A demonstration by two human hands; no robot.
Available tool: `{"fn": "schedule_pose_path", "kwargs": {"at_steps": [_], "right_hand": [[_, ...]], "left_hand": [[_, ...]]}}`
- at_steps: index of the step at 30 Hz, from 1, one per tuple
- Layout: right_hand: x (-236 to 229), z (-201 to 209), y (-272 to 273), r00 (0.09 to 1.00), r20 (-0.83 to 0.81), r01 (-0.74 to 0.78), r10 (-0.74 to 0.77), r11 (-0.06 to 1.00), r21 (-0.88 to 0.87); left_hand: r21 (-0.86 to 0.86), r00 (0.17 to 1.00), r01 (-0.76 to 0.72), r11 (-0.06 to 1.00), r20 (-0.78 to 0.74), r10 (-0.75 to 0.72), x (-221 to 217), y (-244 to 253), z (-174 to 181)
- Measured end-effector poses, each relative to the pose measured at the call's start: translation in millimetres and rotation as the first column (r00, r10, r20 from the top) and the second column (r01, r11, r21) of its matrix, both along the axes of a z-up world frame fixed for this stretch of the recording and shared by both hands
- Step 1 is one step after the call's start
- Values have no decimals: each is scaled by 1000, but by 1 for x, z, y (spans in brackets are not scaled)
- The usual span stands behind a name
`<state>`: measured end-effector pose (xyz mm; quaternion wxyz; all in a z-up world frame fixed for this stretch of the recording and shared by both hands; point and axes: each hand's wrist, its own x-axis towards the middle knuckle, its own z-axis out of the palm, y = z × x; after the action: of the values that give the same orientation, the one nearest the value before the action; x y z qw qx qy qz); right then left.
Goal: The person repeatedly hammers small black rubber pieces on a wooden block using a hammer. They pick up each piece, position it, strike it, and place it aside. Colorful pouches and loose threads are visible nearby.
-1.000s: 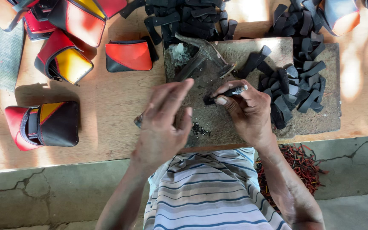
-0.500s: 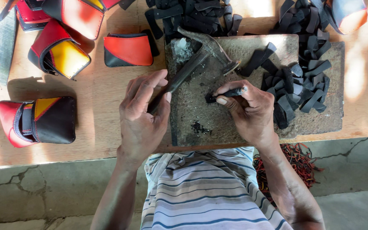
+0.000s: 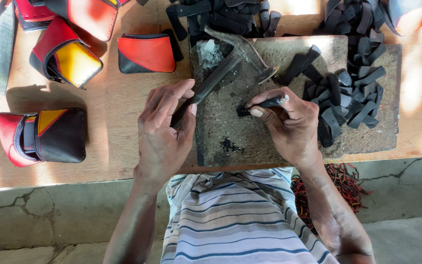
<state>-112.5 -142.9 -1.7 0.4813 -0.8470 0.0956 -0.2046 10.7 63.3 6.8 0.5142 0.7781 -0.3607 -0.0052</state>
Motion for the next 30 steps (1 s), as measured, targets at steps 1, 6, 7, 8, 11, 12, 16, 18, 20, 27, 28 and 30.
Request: {"fn": "schedule_pose_path", "kwargs": {"at_steps": [1, 6, 7, 8, 11, 12, 16, 18, 20, 27, 28, 30], "right_hand": [[1, 1, 0, 999, 24, -23, 23, 1000, -15], [6, 12, -3, 988, 38, -145, 149, 986, -82], [7, 15, -4, 986, 14, -167, 169, 984, -68], [8, 17, -5, 982, -10, -189, 189, 980, -54], [11, 23, -8, 977, -14, -215, 215, 970, -116], [11, 24, -8, 976, -23, -217, 216, 970, -114], [8, 22, -9, 976, -37, -219, 216, 971, -93], [7, 20, -8, 976, -30, -217, 215, 974, -68], [7, 18, -6, 978, -19, -207, 206, 978, -38], [7, 16, 1, 986, 25, -156, 162, 976, -151], [7, 16, 2, 987, 33, -151, 158, 976, -158], [6, 15, 4, 986, 48, -149, 157, 977, -150]], "left_hand": [[0, 1000, 2, 1000, 3, -2, 0, 0, 0], [-4, 1000, 3, 1000, -9, -3, -1, 1, 1], [-5, 1000, 2, 1000, -6, -2, -1, 1, 1], [-4, 1000, 4, 1000, 0, -4, -1, 1, 2], [-16, 1000, 4, 1000, 19, -3, 0, 2, 3], [-25, 1000, 4, 1000, 20, -4, 0, 3, 3], [-21, 998, 9, 1000, 61, -8, 1, 5, 1], [10, 999, 2, 1000, 41, -2, 2, 4, 0], [90, 1000, 4, 996, 15, -5, 5, 0, -1], [422, 998, 53, 905, -43, -38, 20, -16, -12], [426, 997, 70, 902, -50, -54, 21, -16, -13], [485, 999, 42, 874, -45, -23, 24, -15, -13]]}}
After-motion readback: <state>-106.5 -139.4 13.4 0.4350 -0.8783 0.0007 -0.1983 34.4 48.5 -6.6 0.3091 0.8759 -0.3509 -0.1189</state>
